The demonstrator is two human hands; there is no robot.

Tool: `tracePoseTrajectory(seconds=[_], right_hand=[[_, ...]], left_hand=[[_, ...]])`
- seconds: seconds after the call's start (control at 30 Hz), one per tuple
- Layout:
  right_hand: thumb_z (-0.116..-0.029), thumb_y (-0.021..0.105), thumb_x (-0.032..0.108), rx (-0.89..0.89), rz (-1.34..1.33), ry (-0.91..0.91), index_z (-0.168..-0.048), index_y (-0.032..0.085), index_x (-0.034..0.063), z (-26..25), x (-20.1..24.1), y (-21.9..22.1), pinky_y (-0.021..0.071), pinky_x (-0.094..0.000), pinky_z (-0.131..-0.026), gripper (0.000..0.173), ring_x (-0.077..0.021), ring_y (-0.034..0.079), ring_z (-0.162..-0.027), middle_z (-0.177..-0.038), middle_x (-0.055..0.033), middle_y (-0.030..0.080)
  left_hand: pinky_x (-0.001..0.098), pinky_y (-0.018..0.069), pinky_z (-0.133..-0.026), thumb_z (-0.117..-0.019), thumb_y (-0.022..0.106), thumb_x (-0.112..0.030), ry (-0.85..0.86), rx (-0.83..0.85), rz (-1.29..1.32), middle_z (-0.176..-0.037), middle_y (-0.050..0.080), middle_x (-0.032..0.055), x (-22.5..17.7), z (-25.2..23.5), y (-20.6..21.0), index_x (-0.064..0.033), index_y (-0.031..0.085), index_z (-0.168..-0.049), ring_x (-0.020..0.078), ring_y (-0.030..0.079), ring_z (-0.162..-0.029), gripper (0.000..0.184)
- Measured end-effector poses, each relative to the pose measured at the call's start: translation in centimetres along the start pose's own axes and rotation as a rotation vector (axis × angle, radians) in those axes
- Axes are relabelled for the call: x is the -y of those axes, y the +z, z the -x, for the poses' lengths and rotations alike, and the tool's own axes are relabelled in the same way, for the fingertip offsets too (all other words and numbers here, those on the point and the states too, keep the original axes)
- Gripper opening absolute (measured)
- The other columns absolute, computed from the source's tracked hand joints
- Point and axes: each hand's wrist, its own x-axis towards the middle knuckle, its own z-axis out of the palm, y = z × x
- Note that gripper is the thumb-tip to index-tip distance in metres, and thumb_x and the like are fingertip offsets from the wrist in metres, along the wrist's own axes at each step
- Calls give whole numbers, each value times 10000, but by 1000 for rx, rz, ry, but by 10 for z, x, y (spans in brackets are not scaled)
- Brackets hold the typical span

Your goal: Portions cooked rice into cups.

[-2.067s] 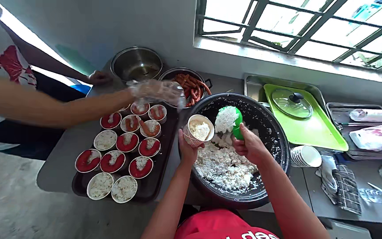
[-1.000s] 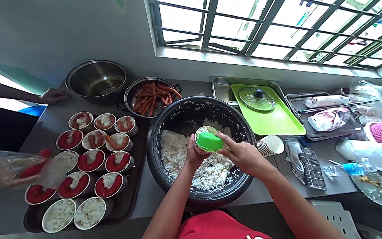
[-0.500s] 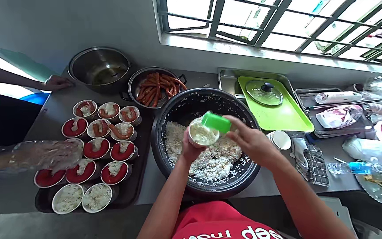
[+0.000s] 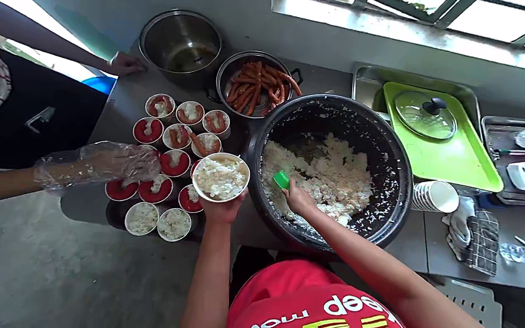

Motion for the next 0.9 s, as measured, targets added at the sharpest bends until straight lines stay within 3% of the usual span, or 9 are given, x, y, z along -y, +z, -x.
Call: tracePoseTrajectory(seconds=[0.23, 0.3, 0.37, 0.43, 0.6, 0.7, 0.8, 0.83, 0.9], right_hand=[[-1132, 363, 328, 209, -149, -73, -1531, 314, -13, 10, -1, 16, 456, -557, -1027, 528, -409, 613, -1194, -1317, -301, 589], [-1138, 334, 335, 237, -268, -75, -1537, 338, 43, 9, -11, 13, 481, -451, -779, 495, -284, 578, -847, -1055, -197, 591], [-1139, 310, 345, 248, -515, -74, -1427, 438, 100, 16, -28, 3, 339, -263, -482, 400, -92, 362, -512, -708, 5, 418], [-1139, 302, 336, 265, -822, -66, -1283, 472, 128, 33, -40, -16, 251, -181, -401, 305, -12, 269, -423, -599, 87, 354], [-1136, 252, 240, -32, -1092, -327, -1183, 463, 160, 115, -45, -74, 262, -131, -390, 231, 33, 275, -416, -574, 121, 349], [-1091, 323, 195, -392, -848, -531, -1393, 404, 98, 159, -38, -81, 317, -135, -442, 327, 44, 323, -474, -639, 126, 360], [-1078, 447, 246, -755, -329, -554, -1550, 374, -14, 161, -37, -58, 534, -412, -658, 544, -200, 627, -691, -857, -109, 676], [-1079, 472, 222, -808, -226, -554, -1560, 380, -7, 154, -38, -50, 567, -521, -731, 540, -314, 705, -794, -976, -191, 726], [-1069, 474, 178, -948, -110, -577, -1550, 402, -14, 145, -45, -43, 578, -551, -735, 523, -371, 727, -843, -1069, -228, 724]], left_hand=[[214, 457, -416, -963, -133, -627, -73, -13, -5, -861, 716, 143, 2, -7, -1, -63, 558, -1072, 125, 578, -489, 899], [209, 456, -410, -960, -141, -644, -96, -7, -6, -836, 711, 137, 5, -8, 6, -70, 557, -1080, 120, 576, -482, 912], [228, 468, -401, -961, -127, -670, -117, -35, -41, -721, 687, 117, 7, -8, 15, -89, 578, -1038, 137, 586, -466, 916], [250, 498, -419, -998, -82, -643, -117, -72, -124, -711, 684, 91, 11, -5, 27, -129, 563, -1043, 152, 619, -501, 827], [241, 523, -461, -1078, 12, -506, -151, 17, -272, -819, 711, 76, 32, 2, 57, -126, 531, -1150, 141, 663, -586, 647], [236, 506, -456, -1071, -15, -504, -214, 104, -291, -790, 695, 86, 55, 0, 75, -89, 519, -1148, 136, 637, -557, 681], [242, 501, -483, -1085, 10, -492, -287, 108, -310, -797, 673, 89, 80, 2, 100, -65, 513, -1155, 141, 628, -584, 664], [249, 498, -489, -1088, 21, -491, -308, 108, -304, -786, 664, 83, 90, 2, 106, -70, 522, -1123, 141, 621, -587, 656], [252, 491, -485, -1084, 20, -508, -354, 127, -267, -764, 651, 79, 107, 0, 112, -74, 530, -1091, 143, 609, -572, 670]])
